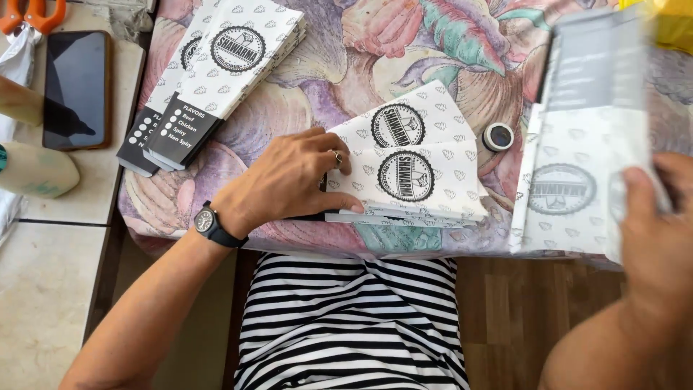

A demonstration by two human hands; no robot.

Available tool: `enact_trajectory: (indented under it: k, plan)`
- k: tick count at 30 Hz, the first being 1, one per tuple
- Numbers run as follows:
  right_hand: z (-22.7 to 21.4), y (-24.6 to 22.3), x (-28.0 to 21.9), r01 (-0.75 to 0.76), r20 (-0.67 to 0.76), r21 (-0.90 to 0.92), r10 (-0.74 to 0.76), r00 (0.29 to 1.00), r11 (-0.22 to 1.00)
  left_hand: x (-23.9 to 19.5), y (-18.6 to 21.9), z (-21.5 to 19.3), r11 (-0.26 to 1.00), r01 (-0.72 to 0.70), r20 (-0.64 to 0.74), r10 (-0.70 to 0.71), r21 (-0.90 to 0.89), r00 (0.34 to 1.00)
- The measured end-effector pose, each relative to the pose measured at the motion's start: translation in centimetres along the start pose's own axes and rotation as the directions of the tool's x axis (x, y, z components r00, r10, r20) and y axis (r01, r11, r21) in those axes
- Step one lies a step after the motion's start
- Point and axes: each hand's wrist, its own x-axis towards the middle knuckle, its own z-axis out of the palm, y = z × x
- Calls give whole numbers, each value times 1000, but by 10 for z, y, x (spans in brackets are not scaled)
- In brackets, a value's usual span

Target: Manually folding and organizing pre-printed paper bags for food packaging at a steady pace.

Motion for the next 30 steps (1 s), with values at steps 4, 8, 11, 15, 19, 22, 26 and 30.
enact_trajectory:
  k: [4, 8, 11, 15, 19, 22, 26, 30]
  plan:
    - [54, 29, 12, 188, 121, -583, -144, 982, 790, 12, 1, -9, 990, 70, 12, -72, 119, 997]
    - [51, -24, 33, 213, 319, -495, -52, 946, 842, 32, 2, 1, 953, 187, 323, -259, 236, 910]
    - [42, -51, 46, 289, 213, -420, -216, 953, 860, 38, 10, 8, 945, 295, 459, -326, 141, 827]
    - [41, -76, 67, 441, 305, 151, -466, 831, 885, 34, 10, 11, 978, 178, 289, -204, 113, 935]
    - [51, -110, 71, 477, 574, 286, -547, 609, 831, 31, 17, 8, 984, 129, 314, -162, 126, 935]
    - [68, -125, 66, 460, 706, 326, -536, 462, 826, 28, 20, 6, 979, 76, 276, -127, 188, 953]
    - [69, -126, 80, 503, 668, 352, -589, 455, 789, 25, 23, -1, 974, 179, 276, -211, 135, 938]
    - [76, -110, 93, 558, 622, 343, -628, 468, 756, 19, 15, 6, 971, 209, 304, -234, 114, 924]
